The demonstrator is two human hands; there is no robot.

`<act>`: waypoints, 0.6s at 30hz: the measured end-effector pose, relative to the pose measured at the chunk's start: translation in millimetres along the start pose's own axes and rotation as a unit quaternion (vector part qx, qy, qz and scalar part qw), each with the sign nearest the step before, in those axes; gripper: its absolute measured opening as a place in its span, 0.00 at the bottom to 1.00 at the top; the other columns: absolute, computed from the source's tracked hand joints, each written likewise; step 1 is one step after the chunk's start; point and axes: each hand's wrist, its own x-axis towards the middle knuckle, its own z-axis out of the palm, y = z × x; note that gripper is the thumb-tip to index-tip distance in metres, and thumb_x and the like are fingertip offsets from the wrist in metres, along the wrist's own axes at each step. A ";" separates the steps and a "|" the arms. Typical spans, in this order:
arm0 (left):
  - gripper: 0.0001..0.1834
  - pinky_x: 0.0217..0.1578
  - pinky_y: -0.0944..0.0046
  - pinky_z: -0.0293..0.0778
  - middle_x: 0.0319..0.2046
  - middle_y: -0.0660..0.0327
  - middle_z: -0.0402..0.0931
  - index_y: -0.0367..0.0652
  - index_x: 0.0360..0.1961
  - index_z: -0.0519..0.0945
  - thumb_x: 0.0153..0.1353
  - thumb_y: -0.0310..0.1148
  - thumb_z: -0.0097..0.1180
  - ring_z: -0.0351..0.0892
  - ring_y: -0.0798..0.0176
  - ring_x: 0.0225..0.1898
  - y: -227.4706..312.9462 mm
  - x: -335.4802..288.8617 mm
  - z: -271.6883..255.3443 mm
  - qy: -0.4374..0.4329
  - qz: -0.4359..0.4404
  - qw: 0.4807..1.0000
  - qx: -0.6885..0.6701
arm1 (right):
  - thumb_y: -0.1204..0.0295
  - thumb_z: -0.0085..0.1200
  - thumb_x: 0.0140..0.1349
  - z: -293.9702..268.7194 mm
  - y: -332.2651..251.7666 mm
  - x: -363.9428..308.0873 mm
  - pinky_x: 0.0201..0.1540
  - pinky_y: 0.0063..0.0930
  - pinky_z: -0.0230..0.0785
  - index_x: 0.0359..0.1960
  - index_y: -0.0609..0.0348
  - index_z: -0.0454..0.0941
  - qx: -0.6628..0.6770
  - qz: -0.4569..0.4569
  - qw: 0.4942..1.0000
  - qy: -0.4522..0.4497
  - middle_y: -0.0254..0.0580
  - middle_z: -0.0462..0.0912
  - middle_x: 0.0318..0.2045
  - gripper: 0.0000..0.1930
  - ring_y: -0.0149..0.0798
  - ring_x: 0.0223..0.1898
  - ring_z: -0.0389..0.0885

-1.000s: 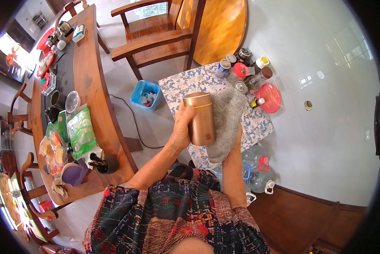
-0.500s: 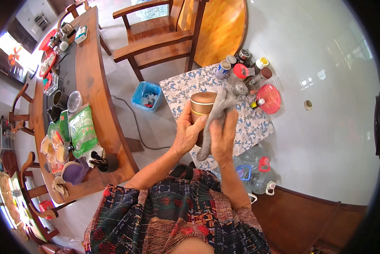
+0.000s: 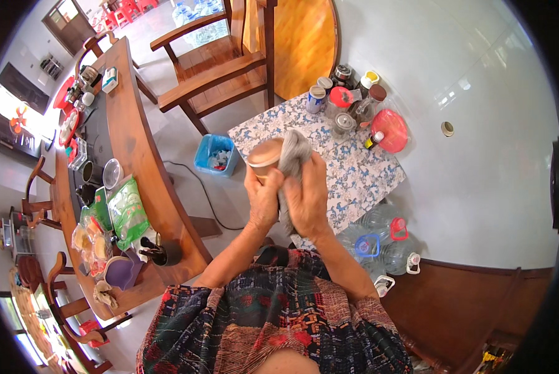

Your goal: The person wipes several small containers and jars on a table using a gray cloth. They handle each item one at a time, wiping the lids and sides, then placing them back on the table. The person also wipes the table surface between items.

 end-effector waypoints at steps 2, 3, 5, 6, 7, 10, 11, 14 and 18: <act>0.25 0.49 0.64 0.71 0.50 0.56 0.72 0.37 0.57 0.64 0.64 0.40 0.51 0.72 0.64 0.49 7.9 9.5 -2.4 0.000 -0.025 0.999 -0.044 | 0.70 0.52 0.59 -0.2 -10.5 -16.3 0.57 0.47 0.57 0.55 0.64 0.68 -0.114 -0.104 0.988 0.030 0.60 0.63 0.55 0.22 0.60 0.56 0.63; 0.26 0.48 0.65 0.73 0.51 0.56 0.70 0.40 0.58 0.63 0.64 0.41 0.51 0.73 0.64 0.48 11.9 9.7 1.4 0.010 -0.025 0.996 -0.084 | 0.69 0.53 0.59 0.2 -9.2 -24.5 0.58 0.49 0.56 0.55 0.64 0.68 -0.116 -0.120 0.985 0.039 0.60 0.62 0.56 0.23 0.62 0.56 0.62; 0.29 0.43 0.63 0.75 0.47 0.57 0.71 0.41 0.55 0.65 0.64 0.54 0.46 0.75 0.62 0.44 11.5 8.2 8.3 0.007 0.008 0.999 -0.045 | 0.68 0.55 0.57 4.7 3.7 -37.7 0.59 0.52 0.54 0.55 0.64 0.68 -0.121 -0.154 0.979 0.060 0.62 0.58 0.58 0.24 0.65 0.57 0.59; 0.31 0.45 0.62 0.74 0.48 0.57 0.71 0.41 0.56 0.65 0.63 0.55 0.46 0.75 0.62 0.45 7.0 6.6 9.9 0.022 -0.012 0.997 -0.077 | 0.68 0.52 0.59 6.9 9.8 -39.6 0.59 0.48 0.54 0.56 0.65 0.65 -0.031 -0.099 0.992 0.078 0.60 0.58 0.58 0.24 0.60 0.58 0.60; 0.32 0.46 0.61 0.73 0.48 0.57 0.71 0.41 0.56 0.65 0.62 0.57 0.46 0.74 0.62 0.46 1.8 4.3 10.3 0.039 -0.033 0.993 -0.109 | 0.68 0.49 0.61 8.7 10.4 -37.4 0.59 0.44 0.55 0.57 0.65 0.63 0.061 -0.043 0.993 0.094 0.57 0.59 0.58 0.24 0.55 0.58 0.60; 0.38 0.50 0.59 0.71 0.49 0.59 0.71 0.42 0.58 0.64 0.59 0.63 0.46 0.73 0.60 0.48 -4.3 -0.3 8.2 0.059 -0.056 0.989 -0.127 | 0.63 0.36 0.69 -8.2 -7.6 -20.1 0.59 0.29 0.56 0.61 0.65 0.56 0.381 0.208 0.898 0.076 0.45 0.64 0.55 0.23 0.36 0.57 0.63; 0.40 0.51 0.58 0.70 0.50 0.59 0.71 0.42 0.59 0.64 0.58 0.65 0.46 0.73 0.60 0.49 -5.5 -2.8 7.6 0.060 -0.059 0.989 -0.120 | 0.58 0.34 0.69 -8.3 2.1 -14.2 0.58 0.30 0.61 0.59 0.64 0.61 0.486 0.259 0.830 0.088 0.45 0.70 0.52 0.24 0.39 0.54 0.69; 0.38 0.55 0.59 0.65 0.54 0.58 0.67 0.41 0.61 0.60 0.61 0.60 0.45 0.68 0.60 0.54 -25.8 -6.8 -1.7 0.015 -0.005 0.994 -0.108 | 0.56 0.32 0.69 -10.6 15.7 4.7 0.55 0.35 0.67 0.55 0.63 0.67 0.700 0.375 0.607 0.020 0.48 0.74 0.50 0.25 0.44 0.51 0.74; 0.38 0.56 0.61 0.63 0.56 0.57 0.64 0.40 0.61 0.58 0.61 0.56 0.49 0.66 0.62 0.56 -24.5 -11.9 7.1 0.030 0.017 0.990 -0.136 | 0.56 0.33 0.69 -3.4 22.6 4.9 0.52 0.36 0.70 0.53 0.62 0.69 0.783 0.312 0.537 -0.021 0.49 0.75 0.48 0.24 0.44 0.47 0.77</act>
